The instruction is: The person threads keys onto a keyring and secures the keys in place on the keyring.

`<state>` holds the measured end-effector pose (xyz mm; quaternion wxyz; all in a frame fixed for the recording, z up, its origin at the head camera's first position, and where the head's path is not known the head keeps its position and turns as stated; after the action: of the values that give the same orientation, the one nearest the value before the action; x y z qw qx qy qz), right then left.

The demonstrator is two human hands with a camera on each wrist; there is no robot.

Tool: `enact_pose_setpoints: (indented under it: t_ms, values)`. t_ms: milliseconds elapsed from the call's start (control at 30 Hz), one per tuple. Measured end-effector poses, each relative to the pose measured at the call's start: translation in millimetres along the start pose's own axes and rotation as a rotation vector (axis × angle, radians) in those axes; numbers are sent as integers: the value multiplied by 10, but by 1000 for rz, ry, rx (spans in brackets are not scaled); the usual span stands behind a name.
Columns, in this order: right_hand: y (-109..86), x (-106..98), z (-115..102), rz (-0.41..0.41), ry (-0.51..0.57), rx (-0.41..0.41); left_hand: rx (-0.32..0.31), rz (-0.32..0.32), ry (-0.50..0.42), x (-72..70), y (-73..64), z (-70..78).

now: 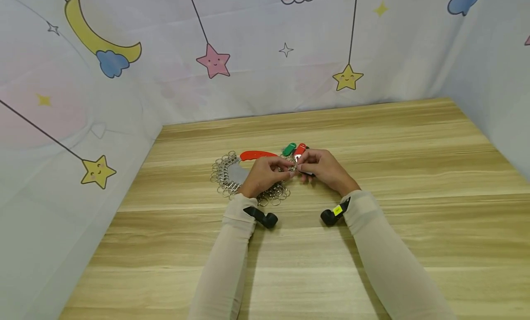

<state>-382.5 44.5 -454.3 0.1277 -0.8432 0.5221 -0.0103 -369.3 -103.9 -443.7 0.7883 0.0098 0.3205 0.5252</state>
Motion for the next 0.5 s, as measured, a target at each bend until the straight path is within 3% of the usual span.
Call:
enact_pose_setpoints:
  t_ms: [500]
  values:
    - [3, 0, -4, 0, 10, 7, 14, -9, -7, 10, 8, 12]
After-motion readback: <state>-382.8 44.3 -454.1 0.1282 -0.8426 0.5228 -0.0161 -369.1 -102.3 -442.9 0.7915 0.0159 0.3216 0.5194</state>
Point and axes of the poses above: each hand's wrist, its own y-axis towards the middle knuckle, its own x-axis out of the palm, z = x × y, the point moved 9 cm from there along y, towards the middle knuckle, and after that the axes turned 15 degrees about x, right-handed, at the moved point
